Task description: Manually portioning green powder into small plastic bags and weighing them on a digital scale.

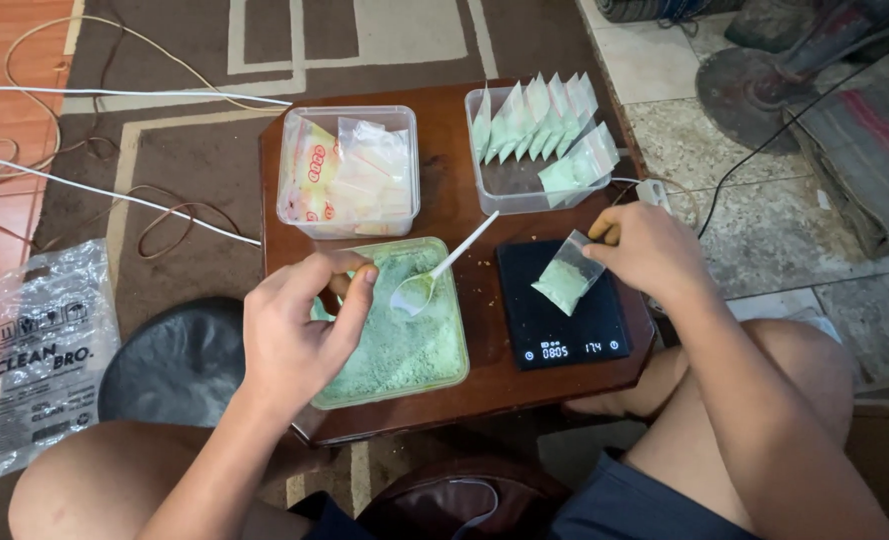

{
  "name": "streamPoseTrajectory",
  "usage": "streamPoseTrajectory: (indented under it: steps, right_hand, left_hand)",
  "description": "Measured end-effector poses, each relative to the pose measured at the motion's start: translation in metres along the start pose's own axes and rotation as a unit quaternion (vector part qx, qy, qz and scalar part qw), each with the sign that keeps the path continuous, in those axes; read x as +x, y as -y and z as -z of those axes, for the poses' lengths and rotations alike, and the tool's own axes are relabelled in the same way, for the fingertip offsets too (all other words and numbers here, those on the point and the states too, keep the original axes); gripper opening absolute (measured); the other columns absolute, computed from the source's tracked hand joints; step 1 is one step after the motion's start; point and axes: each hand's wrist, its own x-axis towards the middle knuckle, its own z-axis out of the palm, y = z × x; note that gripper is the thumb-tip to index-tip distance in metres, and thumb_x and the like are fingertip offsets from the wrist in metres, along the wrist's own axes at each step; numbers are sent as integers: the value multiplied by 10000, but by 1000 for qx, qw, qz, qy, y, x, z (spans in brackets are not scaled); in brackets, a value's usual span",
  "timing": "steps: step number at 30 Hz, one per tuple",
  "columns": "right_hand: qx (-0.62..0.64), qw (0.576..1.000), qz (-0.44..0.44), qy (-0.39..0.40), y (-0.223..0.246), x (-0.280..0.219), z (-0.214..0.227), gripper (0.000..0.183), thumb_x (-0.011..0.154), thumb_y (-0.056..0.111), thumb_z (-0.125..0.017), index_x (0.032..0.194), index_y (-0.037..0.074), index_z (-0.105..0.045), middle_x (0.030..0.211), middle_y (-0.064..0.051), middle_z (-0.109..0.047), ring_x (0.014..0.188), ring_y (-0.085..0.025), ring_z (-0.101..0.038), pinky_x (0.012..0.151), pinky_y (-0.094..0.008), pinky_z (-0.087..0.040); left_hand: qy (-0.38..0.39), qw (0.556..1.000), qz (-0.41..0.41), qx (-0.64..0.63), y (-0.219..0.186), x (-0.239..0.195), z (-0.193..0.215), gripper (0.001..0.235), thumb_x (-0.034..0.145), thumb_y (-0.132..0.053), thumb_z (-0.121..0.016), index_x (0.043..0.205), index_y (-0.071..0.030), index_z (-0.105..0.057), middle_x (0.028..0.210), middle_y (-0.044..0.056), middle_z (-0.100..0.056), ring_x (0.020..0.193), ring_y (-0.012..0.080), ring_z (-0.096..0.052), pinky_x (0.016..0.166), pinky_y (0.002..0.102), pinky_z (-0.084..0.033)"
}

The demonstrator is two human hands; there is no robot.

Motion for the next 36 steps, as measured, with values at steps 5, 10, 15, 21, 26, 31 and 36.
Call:
streamPoseTrajectory:
  steps: [5, 10, 15, 21, 26, 31, 36]
  right_hand:
    - [2, 1000, 3, -8, 1, 3, -1, 215, 900, 232, -740, 1053, 104, -819, 1023, -126, -795, 1065, -373, -727, 940, -507, -523]
    - [19, 1000, 8, 3, 4, -1, 1, 410, 864, 379, -766, 1139, 74, -766, 1097, -155, -755, 1144, -387, -684, 1022, -528, -465]
    - [20, 999, 23, 13, 3, 2, -5, 397, 869, 373, -777, 1154, 98, -760, 1101, -154, -705, 1130, -379, -683, 948, -500, -512]
    - [17, 1000, 16, 9, 5, 3, -5, 467, 923, 432, -717, 1214, 67, -724, 1096, -169, -683, 1122, -379, -681, 917, -502, -523]
    - [15, 999, 20, 20, 10, 0, -5, 411, 887, 319, -752, 1214, 72, -726, 1087, -165, -705, 1111, -379, -688, 912, -508, -516]
    - [22, 1000, 16, 13, 3, 8, -10, 369, 884, 235, -769, 1212, 72, -730, 1051, -139, -745, 1042, -347, -722, 874, -500, -519]
    - [179, 979, 97, -2, 2, 0, 2, 169, 887, 93, -723, 1017, 0, -778, 817, -124, -735, 609, -195, -604, 636, -348, -476]
  left_hand:
    - [5, 1000, -9, 9, 1, 0, -1, 58, 930, -75, -742, 908, -129, -737, 567, -28, -643, 494, 224, -615, 581, 359, -546]
    - [10, 1000, -10, 10, 0, 1, 0, 57, 935, -76, -738, 910, -127, -736, 574, -33, -650, 503, 217, -620, 593, 353, -550]
    - [20, 999, -26, 34, 0, 2, -1, 57, 931, -83, -727, 912, -136, -730, 563, -45, -638, 495, 198, -613, 582, 329, -549]
    - [22, 999, -29, 38, 1, 1, 0, 59, 938, -83, -721, 912, -136, -727, 563, -48, -637, 499, 192, -617, 584, 327, -550]
    - [23, 999, -27, 39, 2, 0, -1, 56, 936, -92, -722, 919, -145, -731, 561, -50, -631, 507, 191, -619, 584, 326, -553]
    - [24, 998, -30, 40, 3, 0, -2, 62, 929, -91, -724, 918, -151, -736, 555, -57, -629, 506, 183, -619, 587, 318, -557]
    - [29, 999, -30, 35, 3, -2, -5, 71, 924, -103, -726, 929, -173, -741, 576, -73, -640, 513, 176, -611, 587, 317, -558]
